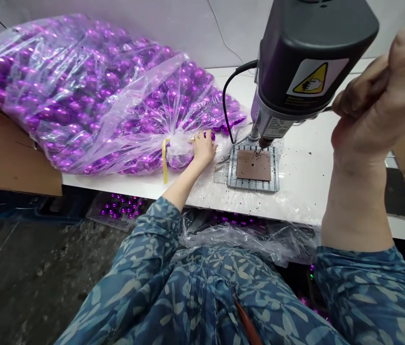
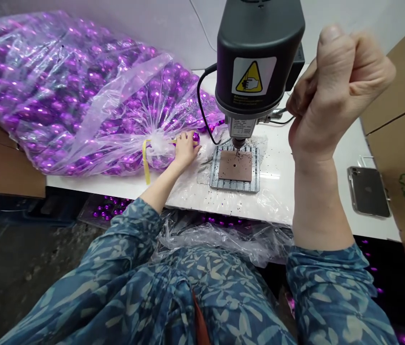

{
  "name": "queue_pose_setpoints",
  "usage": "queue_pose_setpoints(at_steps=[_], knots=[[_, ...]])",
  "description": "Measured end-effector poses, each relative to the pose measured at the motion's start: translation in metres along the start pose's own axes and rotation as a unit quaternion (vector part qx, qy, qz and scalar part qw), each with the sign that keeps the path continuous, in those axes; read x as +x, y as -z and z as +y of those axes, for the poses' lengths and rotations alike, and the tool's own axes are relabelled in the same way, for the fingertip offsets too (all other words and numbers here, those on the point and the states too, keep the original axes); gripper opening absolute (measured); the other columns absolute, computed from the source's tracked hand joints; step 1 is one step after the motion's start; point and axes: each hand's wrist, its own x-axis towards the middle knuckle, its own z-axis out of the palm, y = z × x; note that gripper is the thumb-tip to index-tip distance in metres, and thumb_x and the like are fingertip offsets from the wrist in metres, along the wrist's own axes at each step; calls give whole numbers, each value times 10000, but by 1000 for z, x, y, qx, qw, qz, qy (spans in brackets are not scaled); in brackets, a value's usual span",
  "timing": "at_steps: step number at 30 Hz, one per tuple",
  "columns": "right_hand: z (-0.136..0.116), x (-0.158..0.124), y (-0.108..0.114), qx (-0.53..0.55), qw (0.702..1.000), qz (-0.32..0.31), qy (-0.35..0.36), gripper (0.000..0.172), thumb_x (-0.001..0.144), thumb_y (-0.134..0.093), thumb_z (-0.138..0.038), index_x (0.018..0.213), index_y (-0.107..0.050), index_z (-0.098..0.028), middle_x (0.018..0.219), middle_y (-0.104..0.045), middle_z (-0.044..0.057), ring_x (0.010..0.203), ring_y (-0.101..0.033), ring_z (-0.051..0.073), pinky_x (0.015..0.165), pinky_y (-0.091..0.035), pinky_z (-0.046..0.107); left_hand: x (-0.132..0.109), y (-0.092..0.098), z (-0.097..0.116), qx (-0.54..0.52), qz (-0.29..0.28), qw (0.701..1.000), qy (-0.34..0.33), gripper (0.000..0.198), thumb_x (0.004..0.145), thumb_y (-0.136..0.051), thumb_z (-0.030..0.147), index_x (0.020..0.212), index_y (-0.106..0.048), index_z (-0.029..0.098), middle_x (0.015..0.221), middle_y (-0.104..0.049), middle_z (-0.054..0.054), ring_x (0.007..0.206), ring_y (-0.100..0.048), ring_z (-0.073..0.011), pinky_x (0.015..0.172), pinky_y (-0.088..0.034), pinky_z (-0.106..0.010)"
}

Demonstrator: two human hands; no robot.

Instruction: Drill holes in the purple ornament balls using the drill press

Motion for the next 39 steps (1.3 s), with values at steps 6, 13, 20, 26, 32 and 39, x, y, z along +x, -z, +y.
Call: queue_pose_setpoints(at_steps=[6,13,20,26,32,39], knots=[[-3,0,1,-14,999,-31,7,711,724,-786,-584,535,-224,-193,391,-236,-87,308,-280,20,324,-129,259,1,7,6,-69,-22,996,-55,606,795,-796,80,1345,-574,202,1375,-619,-181,1250,-643,-355,1113,-514,-579],[-2,-1,-1,0,1000,-22,14,692,734,-770,-547,573,-192,-202,399,-146,-92,308,-255,17,347,-84,244,-71,31,32,-329,-198,913,-139,679,908,-774,570,1455,-517,261,1334,-653,-121,1099,-690,-237,929,-613,-408],[-6,-3,-5,-13,1000,-12,16,728,701,-711,-687,578,-178,-206,387,-290,-88,305,-294,11,358,-80,240,-60,-8,35,-418,-248,871,-72,663,892,-776,611,1373,-551,213,1311,-700,-139,1187,-700,-264,1062,-561,-447],[-3,-6,-2,-70,997,-19,34,720,769,-608,-734,607,-158,-197,401,-278,-82,320,-272,4,360,-118,232,-53,-14,43,-336,-236,904,-121,612,955,-713,520,1474,-546,242,1359,-685,-128,1188,-690,-265,1037,-561,-442],[-3,-8,-3,-69,996,-13,50,699,801,-600,-717,617,-175,-194,413,-261,-81,332,-283,6,373,-134,224,-53,-16,56,-313,-210,921,-97,547,832,-864,384,1273,-603,192,1257,-700,-133,1044,-690,-227,922,-591,-405],[-1,-6,-3,-47,997,-1,55,713,774,-647,-740,609,-200,-210,402,-282,-79,315,-260,24,350,-101,253,-58,-26,74,-289,-156,937,-121,519,763,-918,303,1203,-665,196,1184,-686,-97,1138,-657,-267,999,-562,-447]])
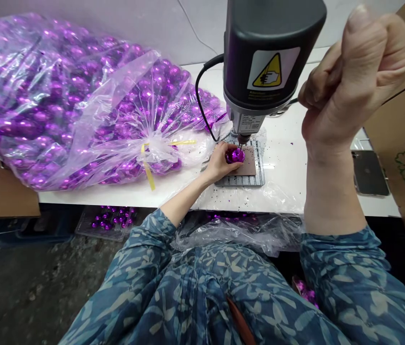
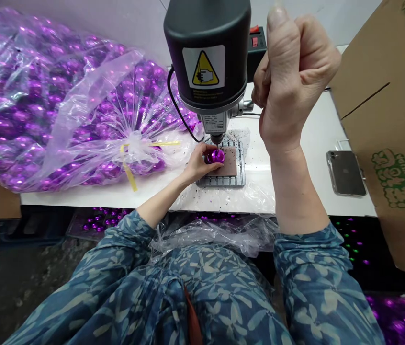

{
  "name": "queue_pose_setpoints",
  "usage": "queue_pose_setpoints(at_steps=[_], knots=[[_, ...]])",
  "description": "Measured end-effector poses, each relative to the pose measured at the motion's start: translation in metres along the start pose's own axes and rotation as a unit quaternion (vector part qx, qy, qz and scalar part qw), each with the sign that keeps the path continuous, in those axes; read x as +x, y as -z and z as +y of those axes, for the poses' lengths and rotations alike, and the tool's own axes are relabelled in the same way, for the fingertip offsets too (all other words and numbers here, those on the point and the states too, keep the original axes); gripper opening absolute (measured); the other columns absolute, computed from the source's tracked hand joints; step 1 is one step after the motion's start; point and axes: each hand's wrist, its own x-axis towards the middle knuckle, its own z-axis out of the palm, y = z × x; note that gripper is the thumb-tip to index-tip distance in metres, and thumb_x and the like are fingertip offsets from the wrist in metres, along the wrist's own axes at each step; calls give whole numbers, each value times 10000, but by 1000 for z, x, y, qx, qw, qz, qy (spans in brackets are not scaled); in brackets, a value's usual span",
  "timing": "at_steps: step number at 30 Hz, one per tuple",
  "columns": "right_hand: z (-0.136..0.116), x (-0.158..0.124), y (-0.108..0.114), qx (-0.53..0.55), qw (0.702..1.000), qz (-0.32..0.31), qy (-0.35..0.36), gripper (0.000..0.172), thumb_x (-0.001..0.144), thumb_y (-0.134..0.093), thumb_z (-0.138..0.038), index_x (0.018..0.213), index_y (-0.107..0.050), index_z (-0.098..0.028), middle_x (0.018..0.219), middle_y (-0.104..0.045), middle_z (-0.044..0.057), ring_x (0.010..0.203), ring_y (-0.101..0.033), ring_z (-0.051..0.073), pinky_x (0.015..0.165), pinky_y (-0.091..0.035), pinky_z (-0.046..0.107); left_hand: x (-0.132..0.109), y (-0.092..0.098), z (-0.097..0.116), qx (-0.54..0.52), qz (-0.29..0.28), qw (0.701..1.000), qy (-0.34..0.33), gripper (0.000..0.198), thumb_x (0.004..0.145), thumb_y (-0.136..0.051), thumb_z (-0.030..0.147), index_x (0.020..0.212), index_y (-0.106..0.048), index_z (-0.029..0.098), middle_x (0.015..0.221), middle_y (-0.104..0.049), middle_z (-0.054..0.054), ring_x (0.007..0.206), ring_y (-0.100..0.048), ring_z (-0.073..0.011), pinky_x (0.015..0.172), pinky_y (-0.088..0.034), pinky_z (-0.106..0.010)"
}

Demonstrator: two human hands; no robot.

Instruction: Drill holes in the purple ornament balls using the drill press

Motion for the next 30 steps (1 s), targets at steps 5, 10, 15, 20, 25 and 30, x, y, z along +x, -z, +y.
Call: queue_pose_setpoints(at_steps=[5,10,15,20,25,30], knots=[[1,0,1,4,1000,-6,-12,720,767,-651,-746,611,-201,-206,403,-287,-85,317,-272,19,351,-105,233,-10,-13,-4,-28,42,998,36,570,782,-920,309,1262,-627,213,1223,-694,-94,1182,-658,-270,1046,-562,-462],[0,-1,-1,-30,999,5,-10,722,772,-587,-772,629,-151,-215,411,-230,-89,315,-244,14,351,-103,238,-17,-21,-14,-34,42,998,17,603,818,-903,334,1328,-599,225,1319,-674,-119,1266,-645,-281,1103,-546,-494],[-2,-2,0,-21,1000,0,-18,771,756,-644,-775,623,-144,-203,411,-231,-78,324,-266,24,353,-126,248,-14,-25,-18,-23,27,999,-13,587,851,-873,363,1360,-606,242,1380,-659,-133,1352,-606,-311,1151,-510,-517],[0,-3,3,-13,1000,-7,-14,754,782,-652,-756,615,-168,-203,411,-258,-76,318,-270,25,350,-114,246,-11,-22,-17,0,7,1000,-15,619,857,-863,398,1394,-605,233,1407,-659,-142,1418,-556,-332,1200,-462,-536],[3,-3,4,-41,999,-10,4,754,811,-611,-772,631,-141,-212,407,-242,-76,315,-255,34,342,-129,258,-11,-20,-18,6,4,1000,-12,613,863,-858,410,1400,-609,251,1417,-656,-144,1429,-548,-336,1191,-467,-545],[2,-17,10,-9,1000,6,29,750,888,-686,-600,593,-151,-166,402,-272,-71,333,-277,-2,390,-152,207,-11,-21,-16,-10,4,1000,-14,604,862,-862,403,1394,-617,257,1384,-666,-126,1370,-587,-322,1178,-479,-521]])
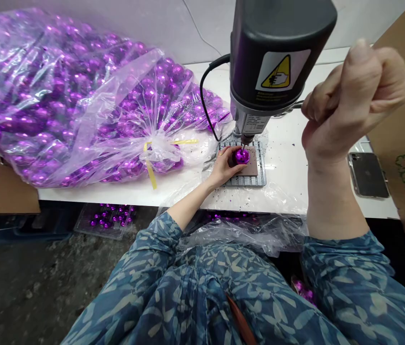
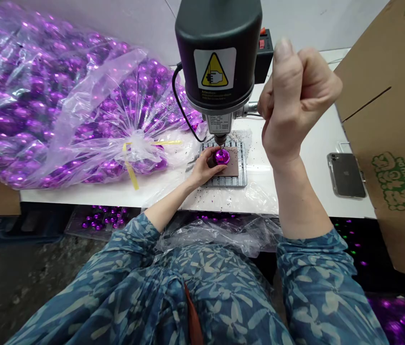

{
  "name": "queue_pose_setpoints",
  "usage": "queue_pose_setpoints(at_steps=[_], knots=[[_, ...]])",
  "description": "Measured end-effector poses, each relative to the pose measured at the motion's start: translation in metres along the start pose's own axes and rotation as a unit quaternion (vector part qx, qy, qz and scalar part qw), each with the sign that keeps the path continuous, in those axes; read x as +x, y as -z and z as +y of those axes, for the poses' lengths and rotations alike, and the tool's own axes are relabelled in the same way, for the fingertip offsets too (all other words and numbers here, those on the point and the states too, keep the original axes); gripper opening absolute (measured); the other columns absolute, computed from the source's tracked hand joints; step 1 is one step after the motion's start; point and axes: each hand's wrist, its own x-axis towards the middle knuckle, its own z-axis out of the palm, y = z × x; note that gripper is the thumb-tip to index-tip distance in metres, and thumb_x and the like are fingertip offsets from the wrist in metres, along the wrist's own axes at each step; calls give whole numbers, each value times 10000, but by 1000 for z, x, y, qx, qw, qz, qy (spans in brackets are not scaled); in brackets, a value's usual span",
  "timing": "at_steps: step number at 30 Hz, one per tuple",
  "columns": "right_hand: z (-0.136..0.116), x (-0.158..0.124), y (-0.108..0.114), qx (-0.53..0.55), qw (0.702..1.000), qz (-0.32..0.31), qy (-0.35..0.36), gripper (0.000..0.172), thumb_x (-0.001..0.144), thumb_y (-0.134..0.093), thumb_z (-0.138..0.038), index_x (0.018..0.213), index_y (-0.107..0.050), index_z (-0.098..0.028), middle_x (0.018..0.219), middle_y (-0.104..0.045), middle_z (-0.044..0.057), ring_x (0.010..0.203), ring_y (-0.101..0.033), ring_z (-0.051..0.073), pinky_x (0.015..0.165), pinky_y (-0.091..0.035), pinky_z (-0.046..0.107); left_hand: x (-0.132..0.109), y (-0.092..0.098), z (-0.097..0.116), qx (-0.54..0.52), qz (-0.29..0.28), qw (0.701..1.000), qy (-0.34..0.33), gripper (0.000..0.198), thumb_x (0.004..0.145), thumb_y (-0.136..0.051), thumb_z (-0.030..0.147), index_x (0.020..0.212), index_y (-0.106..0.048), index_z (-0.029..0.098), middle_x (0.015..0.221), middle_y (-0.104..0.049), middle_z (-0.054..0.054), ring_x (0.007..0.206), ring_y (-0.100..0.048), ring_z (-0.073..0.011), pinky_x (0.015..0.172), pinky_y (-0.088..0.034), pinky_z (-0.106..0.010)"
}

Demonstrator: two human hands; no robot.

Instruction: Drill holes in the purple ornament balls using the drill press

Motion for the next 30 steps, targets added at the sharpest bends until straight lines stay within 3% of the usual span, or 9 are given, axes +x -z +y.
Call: queue_pose_setpoints(at_steps=[11,16,23,27,30], knots=[[8,-35,11,15,997,52,63,756,917,-709,-487,654,-69,-182,411,-86,-71,315,-142,29,326,-111,241,-1,0,4,9,1,1000,2,593,873,-854,397,1398,-622,249,1378,-657,-126,1374,-572,-325,1192,-459,-517],[19,-44,21,0,995,45,94,735,907,-702,-442,681,-57,-172,419,-91,-85,318,-141,2,351,-145,190,-1,0,3,3,2,1000,2,584,877,-851,388,1397,-620,258,1387,-653,-126,1364,-579,-323,1190,-466,-531],[27,-60,36,-21,992,0,124,740,921,-672,-448,522,-120,-158,363,-128,-76,298,-187,13,337,-224,213,-1,1,6,-3,-3,1000,4,586,869,-859,372,1387,-618,242,1388,-665,-129,1388,-556,-324,1206,-447,-538],[14,-46,22,27,996,31,80,730,907,-714,-415,575,-120,-152,403,-115,-85,312,-227,-2,364,-229,170,-3,1,7,-10,3,1000,14,580,858,-869,396,1370,-632,260,1378,-669,-126,1380,-555,-327,1198,-450,-542],[1,-14,1,21,998,60,7,602,917,-659,-239,585,-161,-178,439,-194,-84,338,-307,2,370,-180,165,-3,0,5,-18,12,1000,20,594,837,-887,427,1353,-645,259,1374,-671,-136,1360,-565,-332,1194,-447,-560]])
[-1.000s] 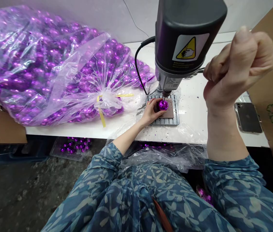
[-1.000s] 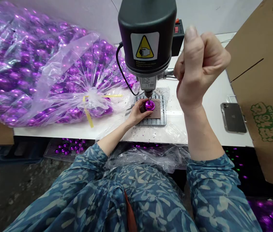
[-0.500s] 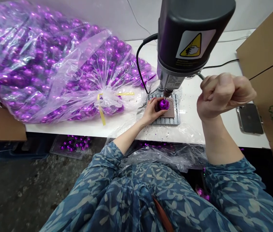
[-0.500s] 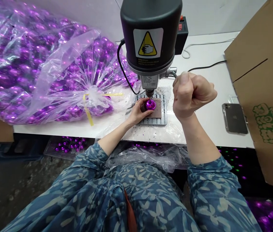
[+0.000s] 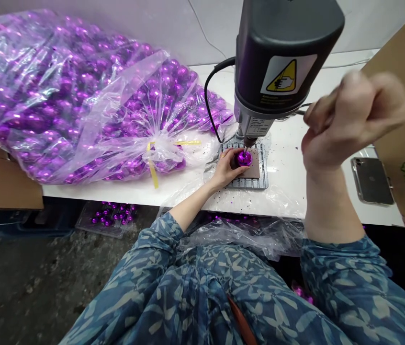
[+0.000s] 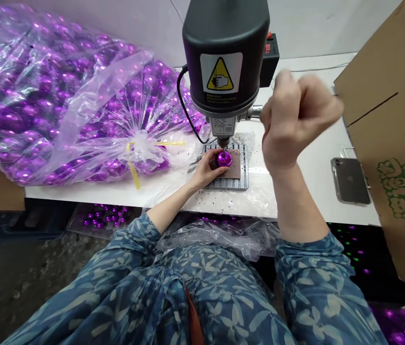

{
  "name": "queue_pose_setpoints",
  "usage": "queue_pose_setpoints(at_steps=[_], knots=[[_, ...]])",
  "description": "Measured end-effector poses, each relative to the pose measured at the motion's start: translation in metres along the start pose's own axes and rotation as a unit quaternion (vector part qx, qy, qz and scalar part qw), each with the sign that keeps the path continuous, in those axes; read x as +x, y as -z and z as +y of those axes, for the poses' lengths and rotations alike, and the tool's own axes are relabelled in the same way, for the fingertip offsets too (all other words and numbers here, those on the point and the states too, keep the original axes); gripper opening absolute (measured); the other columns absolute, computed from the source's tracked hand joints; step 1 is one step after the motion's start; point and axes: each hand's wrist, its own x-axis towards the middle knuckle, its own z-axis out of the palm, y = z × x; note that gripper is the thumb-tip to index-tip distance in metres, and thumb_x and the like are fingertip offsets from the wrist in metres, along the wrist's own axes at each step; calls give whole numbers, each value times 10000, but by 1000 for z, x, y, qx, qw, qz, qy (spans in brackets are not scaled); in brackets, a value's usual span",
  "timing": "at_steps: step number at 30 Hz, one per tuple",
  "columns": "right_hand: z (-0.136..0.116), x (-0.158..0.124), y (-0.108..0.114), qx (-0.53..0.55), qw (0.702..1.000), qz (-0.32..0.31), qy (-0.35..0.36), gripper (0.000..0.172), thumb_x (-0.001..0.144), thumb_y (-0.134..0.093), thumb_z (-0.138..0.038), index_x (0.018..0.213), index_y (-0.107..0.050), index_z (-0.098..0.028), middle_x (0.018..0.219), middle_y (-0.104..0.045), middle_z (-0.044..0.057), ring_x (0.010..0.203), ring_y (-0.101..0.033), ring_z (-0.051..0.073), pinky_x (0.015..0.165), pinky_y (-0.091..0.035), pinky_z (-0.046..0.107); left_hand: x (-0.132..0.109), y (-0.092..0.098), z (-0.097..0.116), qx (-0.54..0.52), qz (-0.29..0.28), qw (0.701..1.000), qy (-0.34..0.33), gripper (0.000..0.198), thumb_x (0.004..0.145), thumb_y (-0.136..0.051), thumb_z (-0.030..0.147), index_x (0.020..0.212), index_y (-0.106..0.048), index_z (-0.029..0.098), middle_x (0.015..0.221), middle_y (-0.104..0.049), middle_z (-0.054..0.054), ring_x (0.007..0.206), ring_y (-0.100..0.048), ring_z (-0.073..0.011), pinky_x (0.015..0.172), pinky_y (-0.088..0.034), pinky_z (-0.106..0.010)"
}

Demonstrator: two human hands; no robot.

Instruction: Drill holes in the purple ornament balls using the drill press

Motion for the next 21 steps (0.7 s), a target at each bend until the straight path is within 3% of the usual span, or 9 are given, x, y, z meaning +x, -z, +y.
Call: queue_pose_setpoints(at_steps=[4,7,9,11,12,15,18,20,21], knots=[[-6,41,-27,-35,990,-31,-133,498,859,-523,-3,537,-212,-220,437,-206,-84,320,-261,20,335,-105,208,4,-3,-1,-16,8,1000,7,603,842,-881,465,1350,-645,243,1371,-675,-143,1339,-592,-330,1185,-467,-565],[-7,53,-35,-48,977,-27,-205,499,849,-449,49,499,-223,-226,426,-149,-80,312,-214,25,317,-65,218,-4,-3,3,-21,38,999,-12,589,878,-839,503,1366,-628,248,1392,-679,-140,1329,-619,-324,1169,-498,-545],[-10,53,-35,-55,974,-20,-218,493,859,-448,27,496,-224,-221,416,-146,-80,314,-205,22,322,-75,213,-24,0,8,2,69,996,-50,574,902,-797,553,1368,-630,262,1377,-692,-133,1316,-634,-322,1148,-518,-544],[-12,50,-34,-58,974,-21,-219,472,861,-456,-18,499,-230,-221,406,-166,-81,316,-202,23,327,-95,215,-60,6,12,39,73,992,-98,552,922,-738,619,1336,-660,263,1292,-718,-125,1234,-676,-307,1065,-569,-526],[-12,49,-34,-54,975,-24,-216,456,854,-458,-41,501,-235,-225,403,-181,-81,315,-203,26,327,-101,220,-82,10,14,59,55,990,-120,548,926,-704,655,1297,-686,252,1210,-732,-120,1146,-706,-290,984,-603,-494],[-11,48,-33,-21,978,-29,-204,426,823,-480,-84,504,-247,-243,402,-224,-77,317,-223,36,329,-97,239,-149,19,17,152,-124,972,-125,607,899,-671,728,1194,-756,205,931,-739,-104,832,-729,-229,741,-611,-364],[-7,49,-31,-1,981,-12,-193,439,797,-504,-72,522,-214,-254,409,-211,-74,323,-230,38,336,-82,240,-189,23,21,316,-258,913,-5,658,923,-652,717,1254,-750,157,943,-760,-172,829,-761,-298,710,-607,-390],[-5,49,-30,-6,982,-11,-187,452,804,-530,-73,543,-208,-252,414,-179,-80,323,-219,35,339,-77,235,-194,26,29,386,-278,874,97,627,961,-633,667,1261,-735,125,969,-770,-210,862,-774,-346,708,-611,-421],[-5,49,-29,-13,982,-21,-186,461,819,-544,-86,547,-209,-247,418,-178,-80,326,-229,32,342,-87,229,-190,29,34,390,-275,870,123,576,986,-606,638,1204,-748,124,940,-770,-207,845,-772,-347,696,-609,-423]])
